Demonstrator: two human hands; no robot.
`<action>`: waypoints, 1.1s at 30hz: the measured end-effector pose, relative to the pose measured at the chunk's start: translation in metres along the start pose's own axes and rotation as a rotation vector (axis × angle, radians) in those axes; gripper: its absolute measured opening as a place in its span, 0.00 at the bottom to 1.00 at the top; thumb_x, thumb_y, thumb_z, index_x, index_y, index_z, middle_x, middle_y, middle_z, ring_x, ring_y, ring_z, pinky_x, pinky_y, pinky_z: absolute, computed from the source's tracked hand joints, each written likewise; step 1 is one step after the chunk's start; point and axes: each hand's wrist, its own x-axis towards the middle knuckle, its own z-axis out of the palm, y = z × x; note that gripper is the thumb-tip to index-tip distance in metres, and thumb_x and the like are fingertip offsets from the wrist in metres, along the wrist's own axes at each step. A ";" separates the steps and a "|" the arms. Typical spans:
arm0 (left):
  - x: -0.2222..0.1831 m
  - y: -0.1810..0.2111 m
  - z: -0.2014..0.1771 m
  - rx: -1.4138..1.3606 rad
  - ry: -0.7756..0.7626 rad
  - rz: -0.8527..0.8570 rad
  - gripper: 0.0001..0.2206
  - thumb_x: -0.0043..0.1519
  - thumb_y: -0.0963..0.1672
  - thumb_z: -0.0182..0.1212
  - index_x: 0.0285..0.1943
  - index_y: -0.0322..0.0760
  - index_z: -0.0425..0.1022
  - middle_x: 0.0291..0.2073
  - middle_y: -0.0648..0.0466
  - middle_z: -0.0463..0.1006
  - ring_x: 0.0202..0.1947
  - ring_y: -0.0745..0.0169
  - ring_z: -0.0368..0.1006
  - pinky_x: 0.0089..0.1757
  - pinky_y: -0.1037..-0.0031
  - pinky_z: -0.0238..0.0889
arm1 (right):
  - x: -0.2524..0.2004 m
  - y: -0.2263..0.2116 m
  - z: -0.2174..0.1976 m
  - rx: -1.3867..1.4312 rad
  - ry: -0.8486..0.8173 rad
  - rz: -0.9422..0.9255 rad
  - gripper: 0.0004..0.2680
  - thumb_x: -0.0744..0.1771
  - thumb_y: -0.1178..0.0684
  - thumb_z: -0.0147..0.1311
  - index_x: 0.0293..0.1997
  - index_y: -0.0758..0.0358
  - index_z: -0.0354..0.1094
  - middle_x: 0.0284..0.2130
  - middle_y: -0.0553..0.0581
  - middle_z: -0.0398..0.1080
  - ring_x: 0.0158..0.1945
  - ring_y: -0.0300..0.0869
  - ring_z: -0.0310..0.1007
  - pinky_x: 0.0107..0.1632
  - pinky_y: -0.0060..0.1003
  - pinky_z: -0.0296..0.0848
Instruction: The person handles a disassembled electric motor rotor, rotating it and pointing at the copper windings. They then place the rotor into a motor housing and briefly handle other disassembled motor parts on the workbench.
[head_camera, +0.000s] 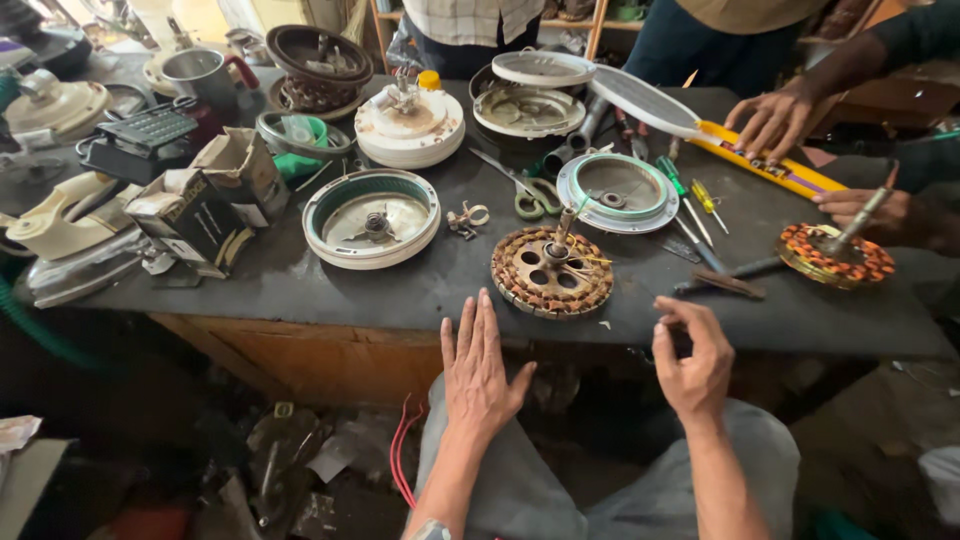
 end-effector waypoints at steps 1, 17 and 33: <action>-0.001 0.001 -0.001 0.003 -0.005 -0.007 0.51 0.50 0.50 0.72 0.77 0.24 0.42 0.76 0.41 0.51 0.77 0.45 0.44 0.69 0.48 0.33 | -0.005 -0.002 -0.001 0.021 -0.001 -0.004 0.11 0.65 0.64 0.54 0.52 0.65 0.72 0.45 0.58 0.75 0.44 0.47 0.77 0.51 0.40 0.74; -0.034 0.057 -0.006 -0.213 -0.084 -0.131 0.51 0.50 0.48 0.73 0.78 0.25 0.40 0.77 0.34 0.41 0.77 0.36 0.37 0.68 0.51 0.35 | -0.043 -0.005 -0.006 0.108 -0.107 0.101 0.11 0.65 0.65 0.53 0.51 0.64 0.73 0.39 0.56 0.77 0.41 0.42 0.78 0.46 0.35 0.74; -0.018 0.084 -0.010 -0.374 -0.326 -0.345 0.51 0.53 0.49 0.72 0.79 0.30 0.37 0.76 0.24 0.23 0.57 0.26 0.68 0.53 0.58 0.67 | -0.049 -0.002 -0.006 0.057 -0.196 0.084 0.10 0.65 0.64 0.55 0.49 0.63 0.74 0.39 0.57 0.77 0.43 0.44 0.80 0.46 0.35 0.75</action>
